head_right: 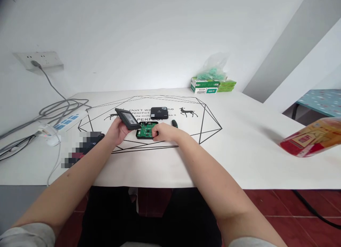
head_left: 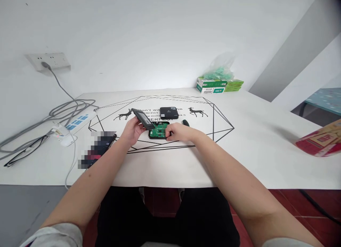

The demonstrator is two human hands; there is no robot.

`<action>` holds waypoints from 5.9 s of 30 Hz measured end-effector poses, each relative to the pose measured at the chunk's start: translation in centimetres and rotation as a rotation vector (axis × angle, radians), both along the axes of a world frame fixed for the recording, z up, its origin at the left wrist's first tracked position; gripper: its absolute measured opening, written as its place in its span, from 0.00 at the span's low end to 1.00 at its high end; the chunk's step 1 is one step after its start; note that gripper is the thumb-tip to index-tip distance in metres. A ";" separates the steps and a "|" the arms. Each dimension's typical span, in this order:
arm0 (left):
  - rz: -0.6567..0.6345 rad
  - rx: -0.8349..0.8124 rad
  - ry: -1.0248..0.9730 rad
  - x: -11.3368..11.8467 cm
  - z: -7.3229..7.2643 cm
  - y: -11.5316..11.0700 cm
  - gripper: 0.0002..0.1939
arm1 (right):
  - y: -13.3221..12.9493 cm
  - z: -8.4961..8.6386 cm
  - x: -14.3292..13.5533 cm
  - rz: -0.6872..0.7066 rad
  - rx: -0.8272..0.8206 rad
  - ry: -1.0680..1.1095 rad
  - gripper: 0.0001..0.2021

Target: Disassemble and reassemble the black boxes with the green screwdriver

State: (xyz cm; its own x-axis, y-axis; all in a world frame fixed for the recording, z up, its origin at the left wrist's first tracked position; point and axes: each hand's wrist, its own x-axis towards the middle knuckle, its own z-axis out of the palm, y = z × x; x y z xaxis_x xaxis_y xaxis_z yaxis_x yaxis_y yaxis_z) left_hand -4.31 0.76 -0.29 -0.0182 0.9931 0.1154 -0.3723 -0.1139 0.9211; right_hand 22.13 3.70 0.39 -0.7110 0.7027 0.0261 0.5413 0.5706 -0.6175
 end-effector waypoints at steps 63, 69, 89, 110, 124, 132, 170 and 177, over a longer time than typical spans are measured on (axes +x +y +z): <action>-0.312 0.342 1.439 -1.9 -0.2 -1.2 0.40 | -0.4 0.7 -0.1 -0.072 0.117 -0.213 0.45; -0.322 0.339 1.624 -1.2 0.2 -1.0 0.36 | -1.1 1.3 -0.4 -0.116 0.072 -0.339 0.46; -0.621 0.094 1.798 2.1 7.2 2.6 0.45 | 0.8 -0.5 0.7 -0.015 -0.064 0.001 0.44; -0.556 0.138 1.665 0.7 4.2 1.9 0.39 | 0.0 0.9 0.6 -0.034 -0.108 -0.215 0.54; -0.024 0.196 1.863 -2.9 2.6 3.5 0.22 | 1.1 0.4 2.1 -0.173 0.090 -0.026 0.41; 0.018 0.157 1.883 -3.1 0.2 5.0 0.19 | 2.4 1.2 4.3 -0.826 0.123 -0.342 0.25; -0.134 0.432 1.738 -0.3 2.5 3.1 0.16 | 2.2 0.0 2.6 -0.786 0.029 -0.508 0.25; -0.027 0.228 1.925 -2.4 2.4 4.2 0.13 | 2.3 -0.2 2.6 -0.790 0.030 -0.511 0.25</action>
